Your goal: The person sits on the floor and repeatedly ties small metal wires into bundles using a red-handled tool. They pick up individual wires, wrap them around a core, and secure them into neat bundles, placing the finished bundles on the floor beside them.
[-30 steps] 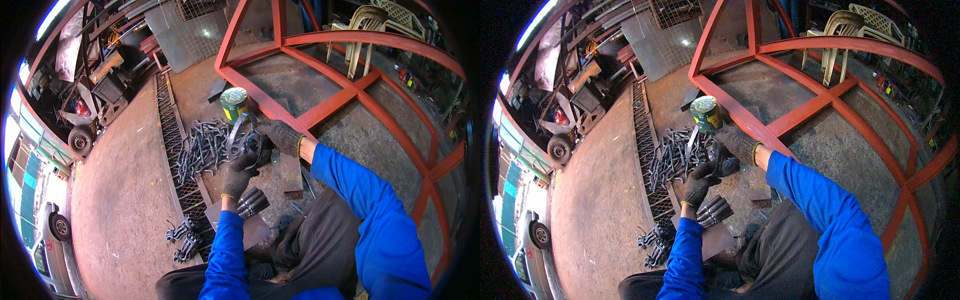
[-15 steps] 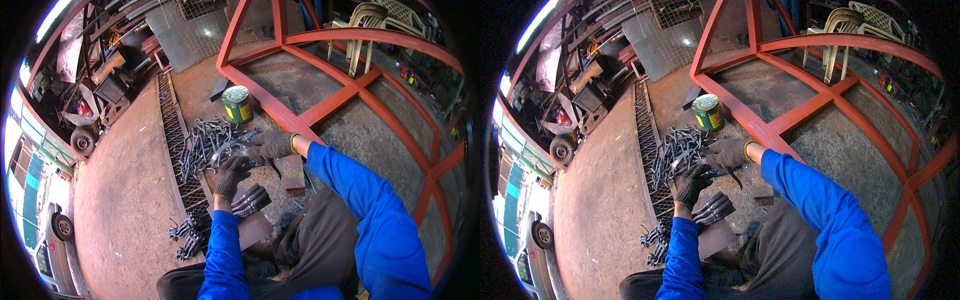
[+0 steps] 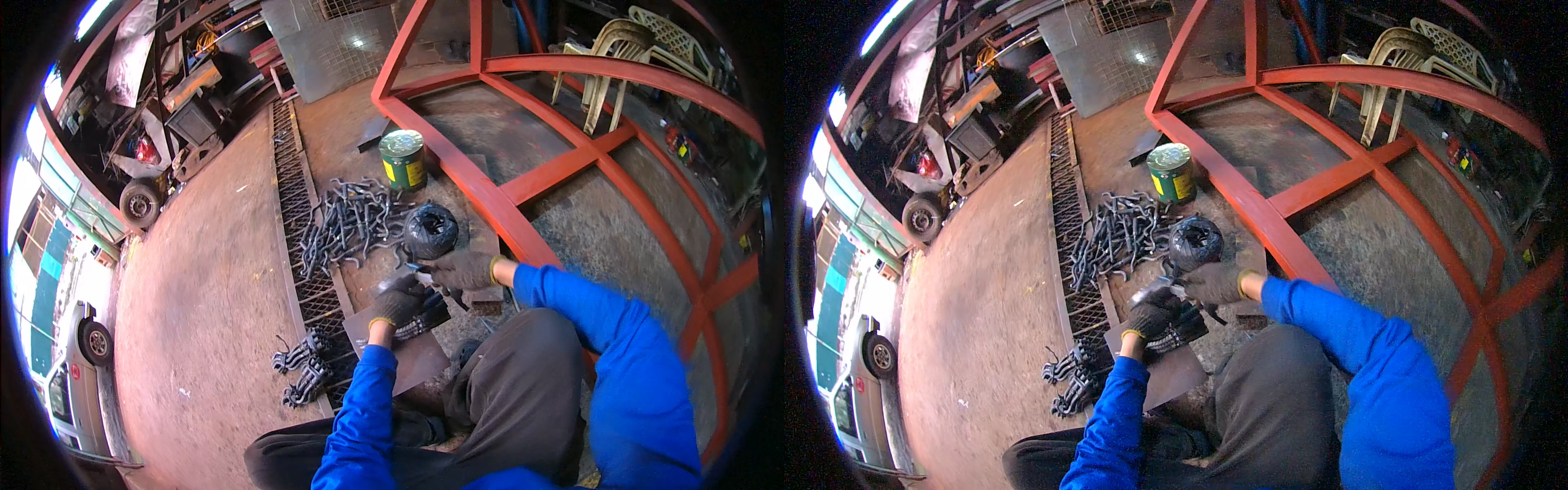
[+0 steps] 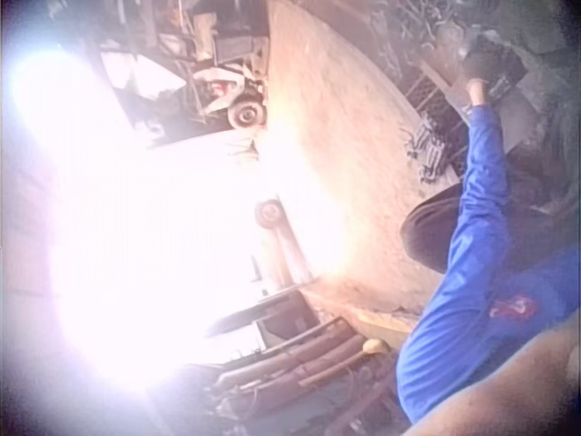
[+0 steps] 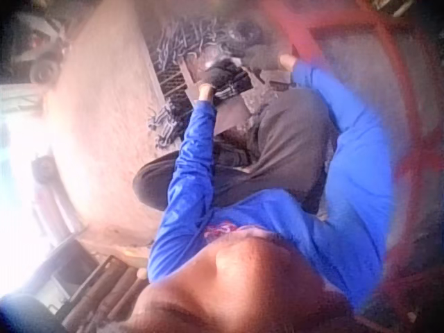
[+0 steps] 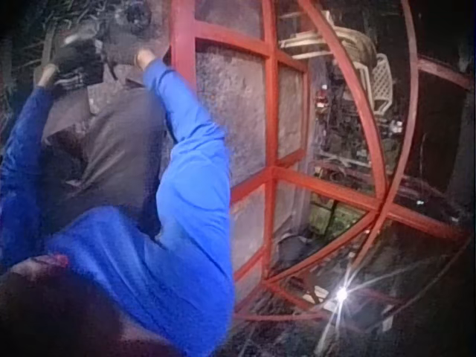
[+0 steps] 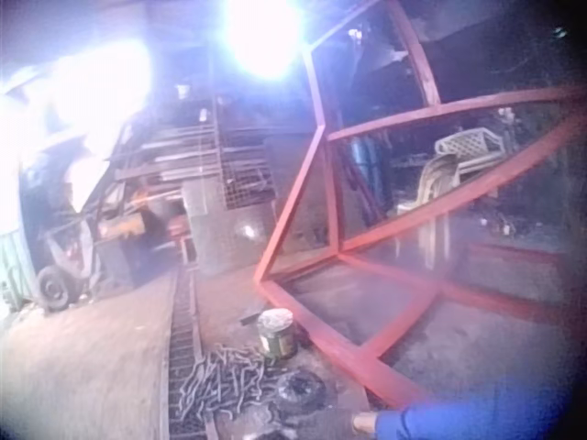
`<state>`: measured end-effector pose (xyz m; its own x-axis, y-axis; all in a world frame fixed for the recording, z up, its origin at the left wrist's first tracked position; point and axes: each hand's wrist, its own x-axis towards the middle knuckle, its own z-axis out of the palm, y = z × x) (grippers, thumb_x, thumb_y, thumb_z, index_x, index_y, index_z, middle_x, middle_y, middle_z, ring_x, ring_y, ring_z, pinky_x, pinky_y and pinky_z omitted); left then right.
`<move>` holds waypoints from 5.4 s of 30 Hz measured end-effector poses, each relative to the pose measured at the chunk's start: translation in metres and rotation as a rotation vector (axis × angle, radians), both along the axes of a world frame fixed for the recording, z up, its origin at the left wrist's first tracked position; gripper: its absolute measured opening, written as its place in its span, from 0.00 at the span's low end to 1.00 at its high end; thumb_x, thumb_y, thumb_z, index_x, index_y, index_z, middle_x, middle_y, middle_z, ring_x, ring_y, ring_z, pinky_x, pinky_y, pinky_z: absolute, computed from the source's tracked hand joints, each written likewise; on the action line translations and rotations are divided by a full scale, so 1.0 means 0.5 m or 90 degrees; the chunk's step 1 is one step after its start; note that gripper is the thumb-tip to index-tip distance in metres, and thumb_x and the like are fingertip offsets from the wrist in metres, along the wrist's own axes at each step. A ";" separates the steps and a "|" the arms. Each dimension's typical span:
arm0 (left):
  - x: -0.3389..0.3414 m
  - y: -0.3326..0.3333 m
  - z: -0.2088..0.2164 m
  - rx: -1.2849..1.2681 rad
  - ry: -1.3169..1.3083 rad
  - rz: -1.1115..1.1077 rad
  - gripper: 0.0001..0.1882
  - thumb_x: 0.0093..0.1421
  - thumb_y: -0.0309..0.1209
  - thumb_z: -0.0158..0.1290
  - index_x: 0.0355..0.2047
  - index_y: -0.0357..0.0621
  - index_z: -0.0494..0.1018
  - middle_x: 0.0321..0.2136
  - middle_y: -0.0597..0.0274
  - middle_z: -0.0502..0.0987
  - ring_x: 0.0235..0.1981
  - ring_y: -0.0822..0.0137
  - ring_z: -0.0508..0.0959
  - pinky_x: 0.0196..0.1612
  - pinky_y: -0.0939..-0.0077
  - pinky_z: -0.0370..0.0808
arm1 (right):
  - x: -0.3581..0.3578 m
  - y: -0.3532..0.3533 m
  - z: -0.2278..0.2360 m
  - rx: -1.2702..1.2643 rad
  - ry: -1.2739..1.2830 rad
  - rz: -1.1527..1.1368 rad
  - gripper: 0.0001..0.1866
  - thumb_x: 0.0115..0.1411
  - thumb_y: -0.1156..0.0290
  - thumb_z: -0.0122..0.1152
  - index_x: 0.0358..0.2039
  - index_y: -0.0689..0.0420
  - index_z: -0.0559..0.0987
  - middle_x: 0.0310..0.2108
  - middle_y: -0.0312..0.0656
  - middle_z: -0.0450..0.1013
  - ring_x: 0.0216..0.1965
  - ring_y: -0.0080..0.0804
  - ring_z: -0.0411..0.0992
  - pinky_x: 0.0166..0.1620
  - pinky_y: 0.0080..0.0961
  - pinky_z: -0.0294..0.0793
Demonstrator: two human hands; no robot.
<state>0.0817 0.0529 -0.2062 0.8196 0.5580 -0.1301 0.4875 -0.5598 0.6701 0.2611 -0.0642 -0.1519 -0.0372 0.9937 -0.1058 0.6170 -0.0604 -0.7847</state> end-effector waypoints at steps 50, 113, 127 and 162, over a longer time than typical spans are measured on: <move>-0.061 -0.075 -0.076 -0.116 -0.303 0.047 0.29 0.55 0.44 0.60 0.52 0.45 0.66 0.46 0.46 0.73 0.44 0.47 0.75 0.48 0.56 0.73 | -0.080 0.023 -0.010 0.216 0.157 -0.145 0.14 0.60 0.65 0.63 0.42 0.61 0.81 0.37 0.48 0.80 0.35 0.33 0.78 0.42 0.28 0.76; -0.030 -0.066 -0.113 -1.120 -0.471 0.136 0.16 0.67 0.39 0.47 0.49 0.42 0.69 0.42 0.53 0.77 0.46 0.58 0.77 0.50 0.58 0.76 | -0.079 0.035 0.045 0.280 0.014 -0.179 0.12 0.60 0.67 0.60 0.38 0.63 0.81 0.32 0.50 0.77 0.33 0.41 0.77 0.39 0.32 0.74; -0.054 -0.059 -0.052 0.148 -0.259 -0.016 0.25 0.43 0.44 0.66 0.39 0.46 0.74 0.34 0.47 0.77 0.37 0.47 0.77 0.41 0.59 0.75 | -0.135 -0.088 0.084 0.103 0.084 -0.233 0.08 0.57 0.72 0.63 0.36 0.60 0.82 0.32 0.45 0.77 0.33 0.33 0.76 0.38 0.30 0.74; -0.060 -0.069 -0.112 -0.102 -0.313 0.033 0.28 0.59 0.44 0.55 0.58 0.52 0.64 0.49 0.47 0.73 0.46 0.43 0.76 0.50 0.50 0.74 | -0.055 0.139 0.040 0.182 -0.026 -0.205 0.17 0.61 0.60 0.62 0.40 0.62 0.82 0.34 0.46 0.80 0.37 0.32 0.77 0.43 0.29 0.74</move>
